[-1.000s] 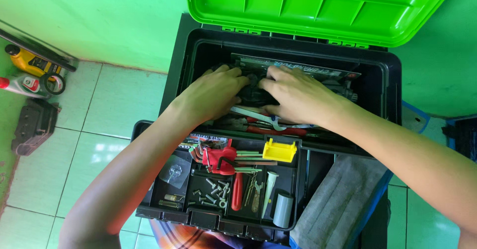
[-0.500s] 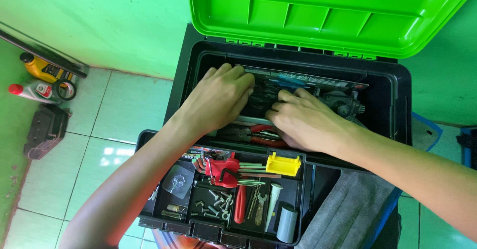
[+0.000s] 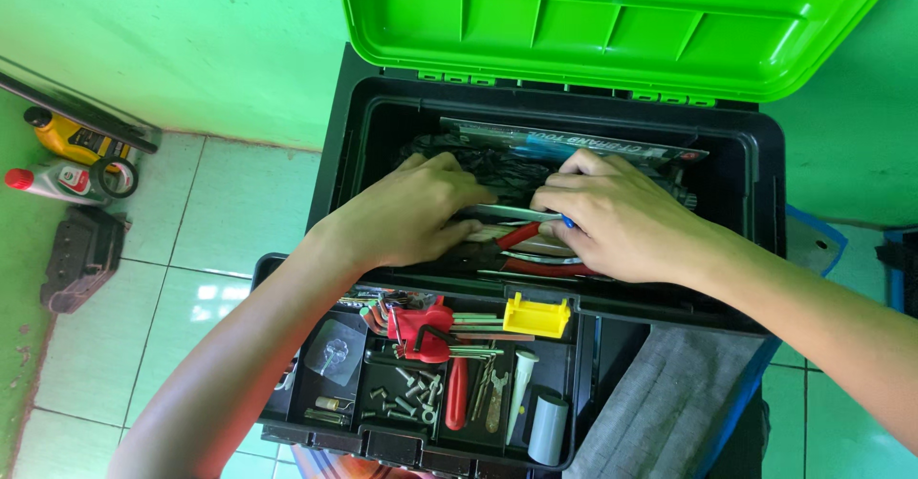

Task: The person sorts various tools and hardware in a toolbox, moving items between the upper tray and the main compartment. The person handles wrenches, pliers, screwdrivers, a rubber mallet, and a packaged soldering kit.

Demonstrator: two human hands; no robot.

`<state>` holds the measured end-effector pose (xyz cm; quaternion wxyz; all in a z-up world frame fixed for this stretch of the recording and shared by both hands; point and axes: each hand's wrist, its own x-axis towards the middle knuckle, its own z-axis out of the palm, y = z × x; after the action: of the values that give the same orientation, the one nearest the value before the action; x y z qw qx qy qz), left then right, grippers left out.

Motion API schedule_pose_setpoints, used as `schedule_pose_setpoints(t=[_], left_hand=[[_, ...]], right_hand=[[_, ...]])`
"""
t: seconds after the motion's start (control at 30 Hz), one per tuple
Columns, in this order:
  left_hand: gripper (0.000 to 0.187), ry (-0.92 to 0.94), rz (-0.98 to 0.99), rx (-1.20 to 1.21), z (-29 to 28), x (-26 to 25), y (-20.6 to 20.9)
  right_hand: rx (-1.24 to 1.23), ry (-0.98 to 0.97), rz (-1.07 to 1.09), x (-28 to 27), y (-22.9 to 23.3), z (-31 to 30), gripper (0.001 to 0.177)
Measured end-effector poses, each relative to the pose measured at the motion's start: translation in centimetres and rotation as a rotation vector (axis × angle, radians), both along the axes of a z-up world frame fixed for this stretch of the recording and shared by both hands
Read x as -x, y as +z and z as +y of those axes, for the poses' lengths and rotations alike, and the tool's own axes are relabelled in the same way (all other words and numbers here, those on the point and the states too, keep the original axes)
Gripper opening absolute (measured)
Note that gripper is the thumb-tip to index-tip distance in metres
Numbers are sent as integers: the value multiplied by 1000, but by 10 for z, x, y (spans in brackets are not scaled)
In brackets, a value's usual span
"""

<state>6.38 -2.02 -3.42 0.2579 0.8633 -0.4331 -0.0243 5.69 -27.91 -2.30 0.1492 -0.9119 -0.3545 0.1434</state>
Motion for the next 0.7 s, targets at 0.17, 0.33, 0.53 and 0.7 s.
schedule_pose_setpoints(t=[0.17,0.33,0.53,0.7], left_hand=[[19,17,17,-34,0,-3,1],[18,25,-144,25,-5,3,9],[25,35,-312,24,-10,4,19],[31,63,-317,15,-12,5,22]], right_hand=[[-85,3,-50,1,0,-1,22],[-25,-24,-31,-1,2,-8,24],[-186,-80,84,-4,35,-17,26],[-123,-196,132,-1,56,-21,36]])
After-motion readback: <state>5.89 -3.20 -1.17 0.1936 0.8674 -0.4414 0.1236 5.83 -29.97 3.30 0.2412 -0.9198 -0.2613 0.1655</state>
